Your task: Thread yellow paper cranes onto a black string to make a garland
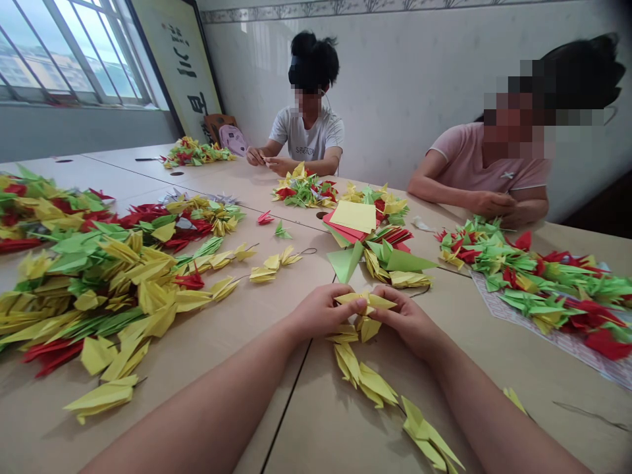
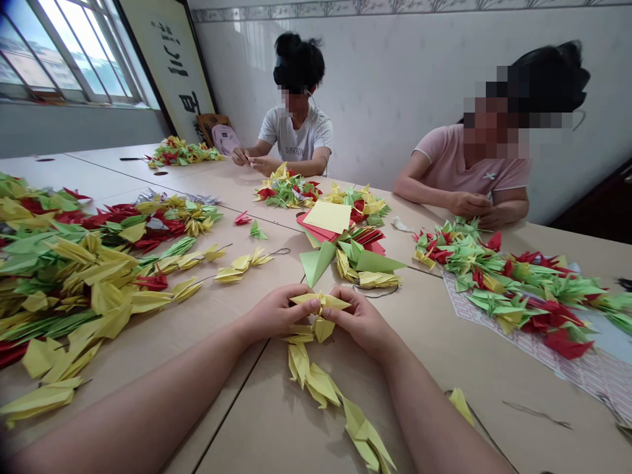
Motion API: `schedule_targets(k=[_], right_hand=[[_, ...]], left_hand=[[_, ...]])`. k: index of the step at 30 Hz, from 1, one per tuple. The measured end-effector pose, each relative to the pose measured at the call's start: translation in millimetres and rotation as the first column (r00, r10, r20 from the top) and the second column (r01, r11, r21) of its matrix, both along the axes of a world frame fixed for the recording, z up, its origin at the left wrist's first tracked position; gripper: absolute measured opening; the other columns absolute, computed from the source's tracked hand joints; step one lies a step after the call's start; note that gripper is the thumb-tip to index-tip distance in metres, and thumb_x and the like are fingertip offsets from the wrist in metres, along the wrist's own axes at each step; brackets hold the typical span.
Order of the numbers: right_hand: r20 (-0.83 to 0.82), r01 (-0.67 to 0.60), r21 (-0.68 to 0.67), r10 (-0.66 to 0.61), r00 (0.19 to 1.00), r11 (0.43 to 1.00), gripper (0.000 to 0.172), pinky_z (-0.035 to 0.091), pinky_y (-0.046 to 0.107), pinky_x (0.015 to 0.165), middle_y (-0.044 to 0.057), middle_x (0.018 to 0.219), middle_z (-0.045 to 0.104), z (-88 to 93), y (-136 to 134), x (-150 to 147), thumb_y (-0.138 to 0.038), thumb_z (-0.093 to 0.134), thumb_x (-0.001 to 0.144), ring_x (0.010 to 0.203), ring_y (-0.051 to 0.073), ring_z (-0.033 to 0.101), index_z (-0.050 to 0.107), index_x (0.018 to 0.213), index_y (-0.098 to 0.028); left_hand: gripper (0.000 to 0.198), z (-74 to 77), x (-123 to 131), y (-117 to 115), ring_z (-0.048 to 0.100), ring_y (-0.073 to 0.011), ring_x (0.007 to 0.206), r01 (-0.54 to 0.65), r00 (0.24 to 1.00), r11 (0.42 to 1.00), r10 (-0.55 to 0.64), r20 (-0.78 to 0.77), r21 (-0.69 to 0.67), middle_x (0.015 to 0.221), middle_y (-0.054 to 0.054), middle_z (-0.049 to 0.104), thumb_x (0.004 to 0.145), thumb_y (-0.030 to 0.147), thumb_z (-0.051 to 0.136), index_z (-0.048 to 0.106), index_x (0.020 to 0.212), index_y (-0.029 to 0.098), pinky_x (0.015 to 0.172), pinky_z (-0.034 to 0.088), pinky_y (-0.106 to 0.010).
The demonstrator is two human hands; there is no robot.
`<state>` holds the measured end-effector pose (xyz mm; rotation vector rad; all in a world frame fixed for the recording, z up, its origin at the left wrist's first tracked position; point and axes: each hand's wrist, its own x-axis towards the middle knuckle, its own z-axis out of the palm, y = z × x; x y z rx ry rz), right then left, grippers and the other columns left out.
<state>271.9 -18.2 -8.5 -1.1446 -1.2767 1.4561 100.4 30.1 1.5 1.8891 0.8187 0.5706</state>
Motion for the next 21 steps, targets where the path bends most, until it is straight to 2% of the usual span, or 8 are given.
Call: schedule_targets(k=[6,15,21], right_hand=[[0.057,0.072,0.06,-0.075,0.996,0.996,0.027,0.035,0.022,0.056,-0.002,0.062,0.047,-1.3,2.8,-1.4,-0.043,0.059,0.073,0.06,0.011,0.043,0.052,0.065,-0.018],[0.076,0.083,0.096,-0.09,0.993,0.992,0.029,0.033,0.022,0.057,-0.004,0.059,0.043,1.7,3.1,-6.4,-0.043,0.06,0.072,0.058,0.01,0.039,0.051,0.061,-0.017],[-0.022,0.184,0.052,-0.183,0.983,0.982,0.022,0.041,0.025,0.065,-0.002,0.068,0.054,-2.7,2.4,-10.2,-0.042,0.055,0.076,0.065,0.012,0.05,0.055,0.077,-0.021]], left_hand=[[0.033,0.3,-0.3,0.1,0.046,-0.0099,0.066,0.012,0.999,1.0,-0.012,0.048,0.002,0.069,0.001,0.051,0.077,0.045,0.048,0.059,0.076,0.014,0.058,0.037,-0.019],[0.037,-6.7,3.0,2.5,0.049,-0.0119,0.069,-0.01,0.999,0.999,0.008,0.04,0.04,0.071,0.0,0.053,0.08,0.046,0.041,0.059,0.072,0.014,0.06,0.039,-0.02],[0.034,-9.1,3.7,4.1,0.046,-0.0107,0.062,-0.197,0.977,0.98,0.196,0.09,0.011,0.065,0.002,0.05,0.082,0.044,0.038,0.054,0.073,0.015,0.056,0.037,-0.02]])
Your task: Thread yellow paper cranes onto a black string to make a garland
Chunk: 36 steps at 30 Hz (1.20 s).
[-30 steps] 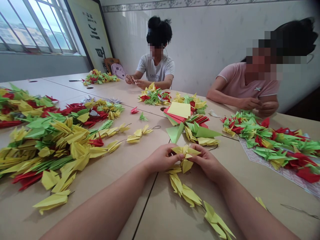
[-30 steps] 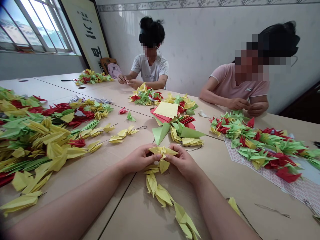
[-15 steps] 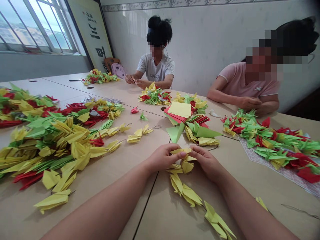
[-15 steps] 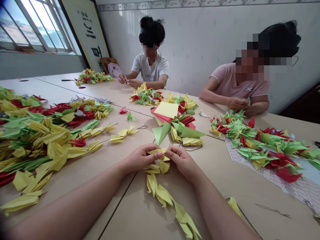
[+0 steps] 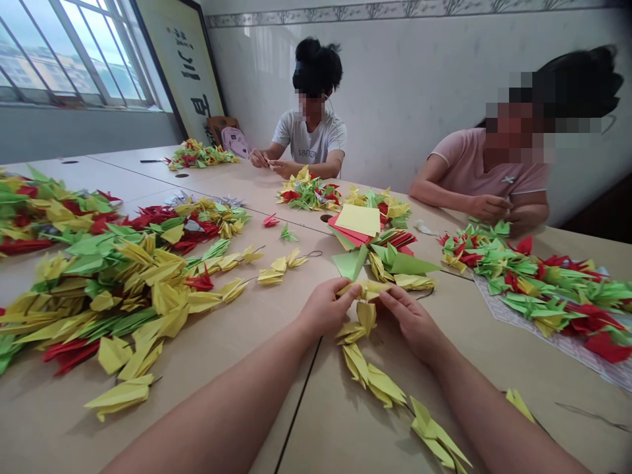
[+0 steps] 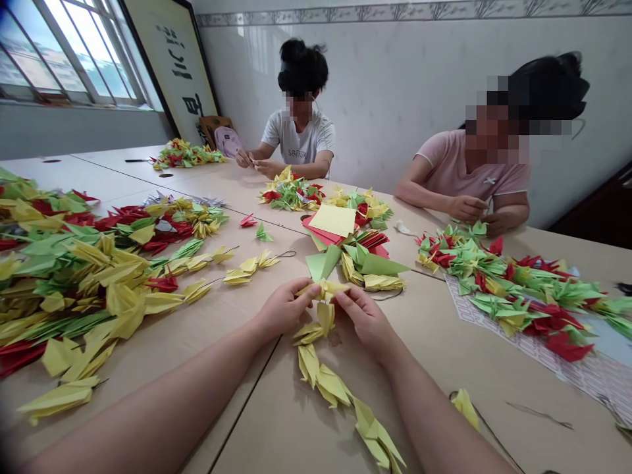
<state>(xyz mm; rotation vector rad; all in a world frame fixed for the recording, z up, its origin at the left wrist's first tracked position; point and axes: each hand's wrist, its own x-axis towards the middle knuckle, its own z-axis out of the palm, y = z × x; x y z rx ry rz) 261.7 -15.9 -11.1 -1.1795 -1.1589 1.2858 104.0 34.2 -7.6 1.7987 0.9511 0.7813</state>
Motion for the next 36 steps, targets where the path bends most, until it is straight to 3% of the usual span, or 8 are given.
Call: schedule_targets(k=[4,10,14,18,23,28,33,36], right_hand=[[0.062,0.004,0.052,-0.008,0.998,0.999,0.012,0.042,0.026,0.07,-0.001,0.074,0.056,-4.5,0.8,1.0,-0.031,0.055,0.075,0.072,0.013,0.052,0.054,0.082,-0.021],[0.309,-0.111,0.057,0.089,0.947,0.992,0.018,0.042,0.026,0.064,0.0,0.077,0.056,-3.3,-2.1,0.2,-0.015,0.054,0.068,0.071,0.014,0.053,0.052,0.085,-0.019],[0.251,-0.23,0.04,0.213,0.944,0.972,0.022,0.043,0.025,0.057,0.0,0.08,0.055,-3.3,-4.1,2.3,-0.022,0.058,0.072,0.066,0.012,0.052,0.049,0.091,-0.021],[0.23,-0.266,0.03,0.252,0.94,0.964,0.027,0.043,0.023,0.054,0.0,0.082,0.053,-5.9,-4.2,4.8,-0.029,0.061,0.073,0.062,0.01,0.051,0.046,0.094,-0.021],[0.276,-0.324,0.053,0.298,0.914,0.945,0.032,0.046,0.027,0.068,0.002,0.088,0.055,-7.1,-2.1,6.1,-0.027,0.064,0.071,0.078,0.014,0.055,0.048,0.097,-0.02],[0.361,-0.345,0.085,0.294,0.885,0.935,0.033,0.044,0.03,0.081,0.002,0.096,0.056,-5.0,-1.6,6.9,-0.019,0.063,0.07,0.09,0.016,0.054,0.05,0.1,-0.021],[0.399,-0.347,0.086,0.287,0.871,0.934,0.022,0.045,0.025,0.069,0.001,0.086,0.055,-5.1,-2.1,7.0,-0.018,0.056,0.074,0.078,0.013,0.053,0.051,0.095,-0.021],[0.419,-0.332,0.086,0.268,0.867,0.939,0.013,0.044,0.025,0.064,0.0,0.078,0.054,-6.6,-1.6,7.0,-0.02,0.053,0.076,0.072,0.013,0.052,0.052,0.089,-0.02]], left_hand=[[0.035,-3.8,-0.3,2.7,0.045,-0.0111,0.063,-0.018,0.999,0.996,0.02,-0.028,0.087,0.062,0.002,0.048,0.083,0.043,0.036,0.052,0.067,0.015,0.058,0.036,-0.021],[0.035,-5.2,-0.7,5.1,0.048,-0.0106,0.061,0.02,0.999,0.999,-0.018,0.047,-0.049,0.069,0.001,0.054,0.082,0.044,0.035,0.055,0.076,0.016,0.056,0.038,-0.02],[0.033,-3.0,-0.8,4.8,0.049,-0.0109,0.06,-0.021,0.999,0.999,0.021,0.028,-0.033,0.064,0.001,0.054,0.081,0.043,0.038,0.054,0.071,0.016,0.056,0.038,-0.021],[0.033,-1.8,0.1,3.9,0.049,-0.0101,0.056,-0.01,0.997,0.994,0.018,0.078,-0.105,0.06,0.001,0.052,0.081,0.044,0.038,0.051,0.068,0.016,0.052,0.038,-0.02],[0.032,-2.2,1.0,3.9,0.049,-0.0089,0.053,0.001,0.989,0.978,0.029,0.143,-0.206,0.061,0.001,0.052,0.079,0.044,0.041,0.051,0.069,0.015,0.049,0.039,-0.019],[0.031,-1.1,0.3,3.8,0.048,-0.0087,0.051,-0.002,0.989,0.979,0.031,0.144,-0.203,0.058,0.002,0.051,0.079,0.043,0.042,0.051,0.068,0.015,0.046,0.038,-0.018],[0.031,-0.1,0.2,3.7,0.048,-0.0086,0.051,-0.013,0.989,0.979,0.042,0.142,-0.202,0.06,0.002,0.053,0.078,0.043,0.043,0.052,0.068,0.015,0.046,0.037,-0.018],[0.032,-1.6,-0.3,4.5,0.05,-0.0091,0.053,-0.016,0.996,0.992,0.026,0.082,-0.123,0.06,0.001,0.054,0.079,0.043,0.042,0.053,0.068,0.015,0.047,0.038,-0.018]])
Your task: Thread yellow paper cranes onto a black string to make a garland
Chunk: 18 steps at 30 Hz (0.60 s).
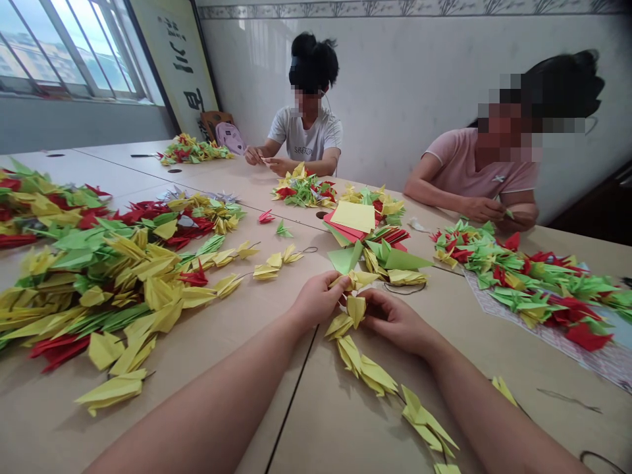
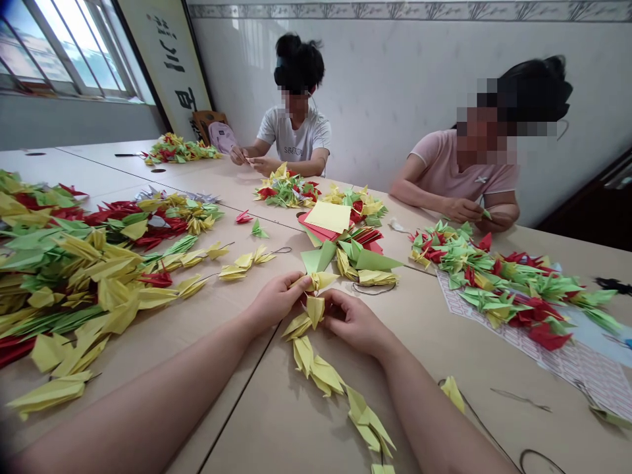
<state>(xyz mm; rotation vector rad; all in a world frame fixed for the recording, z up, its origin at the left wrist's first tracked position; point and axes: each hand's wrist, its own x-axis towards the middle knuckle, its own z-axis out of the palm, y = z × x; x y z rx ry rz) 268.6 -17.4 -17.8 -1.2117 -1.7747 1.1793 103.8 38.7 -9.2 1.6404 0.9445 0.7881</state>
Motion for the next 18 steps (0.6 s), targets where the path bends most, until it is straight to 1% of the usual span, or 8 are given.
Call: schedule_targets(k=[4,7,12,15,18], right_hand=[[0.018,0.028,-0.017,-0.028,0.999,0.999,0.012,0.043,0.026,0.062,0.001,0.076,0.055,-1.2,1.0,-0.1,-0.024,0.052,0.078,0.068,0.013,0.052,0.052,0.088,-0.019],[0.055,0.055,0.017,-0.056,0.997,0.998,0.009,0.043,0.027,0.066,0.002,0.078,0.056,-0.1,1.5,-0.5,-0.024,0.052,0.077,0.073,0.015,0.052,0.053,0.084,-0.019],[0.075,0.095,0.045,-0.098,0.992,0.994,0.01,0.042,0.028,0.066,0.002,0.075,0.055,1.9,2.3,-1.3,-0.027,0.051,0.077,0.071,0.015,0.051,0.054,0.078,-0.018],[-0.012,0.126,0.057,-0.126,0.992,0.99,0.01,0.042,0.027,0.067,0.001,0.075,0.055,0.7,3.3,-1.5,-0.028,0.049,0.078,0.072,0.014,0.052,0.051,0.079,-0.018],[-0.125,0.106,0.018,-0.103,0.987,0.994,0.009,0.043,0.027,0.066,0.001,0.075,0.056,-0.5,3.6,-1.8,-0.028,0.048,0.08,0.072,0.014,0.054,0.047,0.081,-0.019]], left_hand=[[0.032,-3.0,-1.0,0.5,0.051,-0.0104,0.056,0.003,0.997,0.994,0.004,-0.072,0.11,0.062,0.001,0.056,0.078,0.045,0.044,0.056,0.072,0.016,0.048,0.038,-0.018],[0.03,-3.8,-1.2,-0.1,0.053,-0.0109,0.058,0.012,0.996,0.99,0.002,-0.094,0.14,0.065,0.001,0.058,0.077,0.045,0.047,0.057,0.075,0.017,0.049,0.038,-0.018],[0.028,-2.3,-0.4,-0.7,0.054,-0.0113,0.059,-0.001,0.992,0.986,0.022,-0.122,0.168,0.067,0.001,0.059,0.077,0.043,0.046,0.056,0.078,0.017,0.051,0.04,-0.019],[0.025,-2.1,0.1,-0.3,0.054,-0.0107,0.059,-0.009,0.993,0.988,0.027,-0.117,0.157,0.068,0.001,0.059,0.079,0.039,0.044,0.055,0.079,0.018,0.053,0.041,-0.019],[0.021,-3.9,0.5,0.8,0.055,-0.0104,0.059,-0.024,0.993,0.988,0.042,-0.112,0.155,0.07,0.001,0.06,0.079,0.036,0.043,0.054,0.078,0.018,0.054,0.042,-0.019]])
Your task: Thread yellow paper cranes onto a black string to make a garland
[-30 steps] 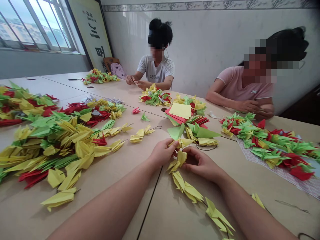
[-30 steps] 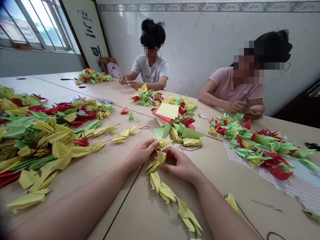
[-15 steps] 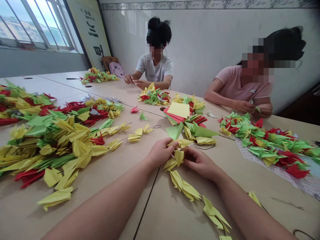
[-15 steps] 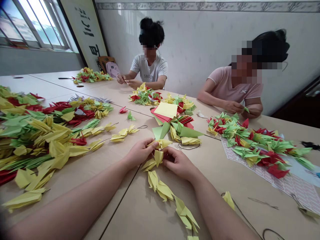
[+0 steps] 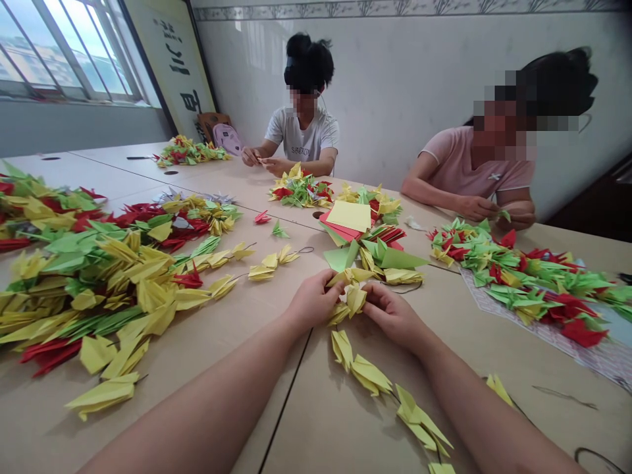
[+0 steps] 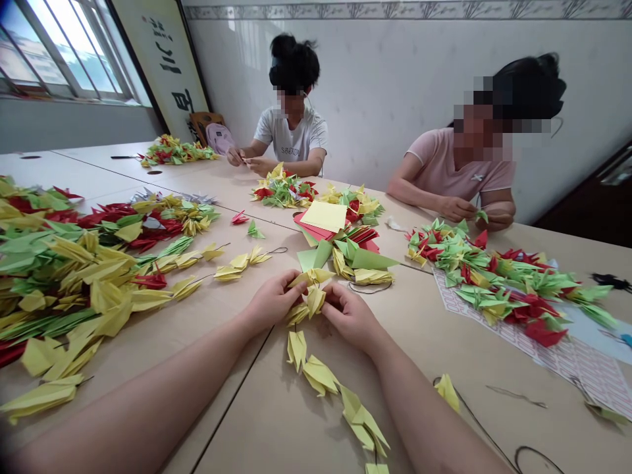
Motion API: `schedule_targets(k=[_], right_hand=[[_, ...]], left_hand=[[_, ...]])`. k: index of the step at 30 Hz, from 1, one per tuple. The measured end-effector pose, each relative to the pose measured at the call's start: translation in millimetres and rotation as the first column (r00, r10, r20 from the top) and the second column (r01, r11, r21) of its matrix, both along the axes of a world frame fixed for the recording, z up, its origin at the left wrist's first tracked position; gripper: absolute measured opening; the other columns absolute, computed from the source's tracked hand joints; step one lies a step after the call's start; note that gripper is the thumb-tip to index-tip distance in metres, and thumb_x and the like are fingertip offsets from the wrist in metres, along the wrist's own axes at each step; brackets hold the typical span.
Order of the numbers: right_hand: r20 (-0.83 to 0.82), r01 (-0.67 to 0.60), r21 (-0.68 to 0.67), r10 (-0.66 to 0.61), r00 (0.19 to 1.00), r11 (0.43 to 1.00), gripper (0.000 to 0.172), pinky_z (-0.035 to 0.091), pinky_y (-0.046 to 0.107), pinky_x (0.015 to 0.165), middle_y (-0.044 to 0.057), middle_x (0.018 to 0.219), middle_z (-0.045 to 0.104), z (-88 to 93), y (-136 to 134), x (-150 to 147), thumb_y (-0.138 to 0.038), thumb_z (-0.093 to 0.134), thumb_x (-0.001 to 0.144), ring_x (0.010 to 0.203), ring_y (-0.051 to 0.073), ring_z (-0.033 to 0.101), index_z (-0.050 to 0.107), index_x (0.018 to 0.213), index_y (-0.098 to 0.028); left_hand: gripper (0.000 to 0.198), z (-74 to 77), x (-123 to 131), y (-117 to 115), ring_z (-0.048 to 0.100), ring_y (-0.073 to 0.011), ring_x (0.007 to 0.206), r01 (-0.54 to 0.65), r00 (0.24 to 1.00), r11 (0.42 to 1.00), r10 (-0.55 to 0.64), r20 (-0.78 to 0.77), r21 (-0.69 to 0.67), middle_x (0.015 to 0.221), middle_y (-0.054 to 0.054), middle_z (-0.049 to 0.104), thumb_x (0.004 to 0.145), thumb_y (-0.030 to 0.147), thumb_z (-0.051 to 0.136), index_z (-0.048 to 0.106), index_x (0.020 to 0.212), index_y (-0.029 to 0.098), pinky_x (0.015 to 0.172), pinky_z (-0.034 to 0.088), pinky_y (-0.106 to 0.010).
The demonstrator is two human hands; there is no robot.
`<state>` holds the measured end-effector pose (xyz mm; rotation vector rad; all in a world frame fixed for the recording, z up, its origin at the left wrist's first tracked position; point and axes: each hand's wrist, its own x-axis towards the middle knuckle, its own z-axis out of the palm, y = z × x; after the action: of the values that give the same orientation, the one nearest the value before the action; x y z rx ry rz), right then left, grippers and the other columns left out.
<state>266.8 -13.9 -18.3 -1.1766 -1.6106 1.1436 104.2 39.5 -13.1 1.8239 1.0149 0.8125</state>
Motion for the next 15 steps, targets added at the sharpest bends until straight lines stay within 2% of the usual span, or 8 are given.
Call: schedule_targets(k=[5,10,15], right_hand=[[0.009,-0.037,-0.054,0.038,0.999,0.998,0.01,0.044,0.027,0.068,0.002,0.079,0.059,1.1,-1.9,-0.7,-0.027,0.052,0.078,0.076,0.015,0.055,0.048,0.083,-0.02],[0.034,-0.022,-0.058,0.024,0.999,0.998,0.009,0.044,0.026,0.062,0.0,0.074,0.056,1.2,-2.5,0.6,-0.027,0.054,0.074,0.069,0.014,0.053,0.051,0.079,-0.02],[0.001,0.007,-0.05,-0.006,1.0,0.999,0.009,0.042,0.024,0.061,-0.001,0.071,0.054,1.5,-2.1,2.8,-0.026,0.056,0.073,0.066,0.012,0.05,0.052,0.075,-0.019]], left_hand=[[0.018,-3.5,0.6,1.5,0.055,-0.01,0.054,-0.02,0.998,0.999,0.023,0.056,-0.043,0.067,0.001,0.059,0.078,0.032,0.044,0.054,0.081,0.018,0.054,0.043,-0.021],[0.017,-2.8,0.5,1.2,0.055,-0.0098,0.054,-0.011,0.996,0.997,0.018,0.087,-0.078,0.067,0.001,0.06,0.079,0.03,0.043,0.055,0.083,0.018,0.053,0.044,-0.021],[0.016,-3.5,-0.1,0.7,0.056,-0.0099,0.053,-0.035,0.996,0.998,0.039,0.086,-0.058,0.066,0.001,0.06,0.079,0.03,0.044,0.053,0.085,0.018,0.053,0.043,-0.021]])
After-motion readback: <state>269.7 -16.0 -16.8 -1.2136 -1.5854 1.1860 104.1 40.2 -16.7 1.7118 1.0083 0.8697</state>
